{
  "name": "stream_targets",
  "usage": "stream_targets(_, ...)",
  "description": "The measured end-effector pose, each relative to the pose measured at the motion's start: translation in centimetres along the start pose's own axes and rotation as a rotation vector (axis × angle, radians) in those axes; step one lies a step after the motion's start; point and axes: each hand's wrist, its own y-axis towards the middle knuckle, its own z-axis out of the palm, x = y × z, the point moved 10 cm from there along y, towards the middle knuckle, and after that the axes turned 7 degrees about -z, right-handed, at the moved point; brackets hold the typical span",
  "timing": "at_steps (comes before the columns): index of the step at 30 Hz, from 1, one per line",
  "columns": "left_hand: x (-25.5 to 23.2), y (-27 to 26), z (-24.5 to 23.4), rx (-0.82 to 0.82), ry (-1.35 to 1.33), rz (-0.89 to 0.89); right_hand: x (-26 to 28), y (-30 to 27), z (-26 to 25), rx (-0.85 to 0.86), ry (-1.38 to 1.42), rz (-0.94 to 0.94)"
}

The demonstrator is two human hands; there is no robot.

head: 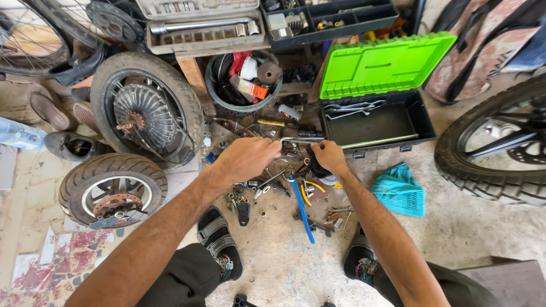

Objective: The person picks up several wrenches and a screwdriver from a green toolbox to work on a small mechanical component while sitting on a tiled floor among various bike wheels and tires. They examine the part and use the tools to tighten or adjust it before placing items back toward the toolbox.

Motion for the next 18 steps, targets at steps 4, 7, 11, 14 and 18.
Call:
stream_targets(4, 4.8, -0.9, 3.0, 0.076, -0.064, -0.107, -3.4, 0.3, 6.2, 0.164, -0.016, -0.085)
stream_targets(7, 8.1, -1.4, 4.5, 0.096, -0.135, -0.208, -5.1, 0.6, 9.9, 0.298, -0.077, -0.072)
stream_targets(11, 11.4, -1.5, 6.9, 0.113, -0.222, -0.37, -5.3, 0.8, 13.5, 0.492, -0.213, -0.183)
stream_targets(14, 12.2, -0.7, 7.8, 0.085, -0.254, -0.396, -3.8, 0.8, 14.1, 0.633, -0.279, -0.256)
stream_targets(18, 11.9, 1.7, 8.0, 0.048, -0.28, -0.368, 2.2, 1.1, 10.1, 0.863, -0.128, -0.36)
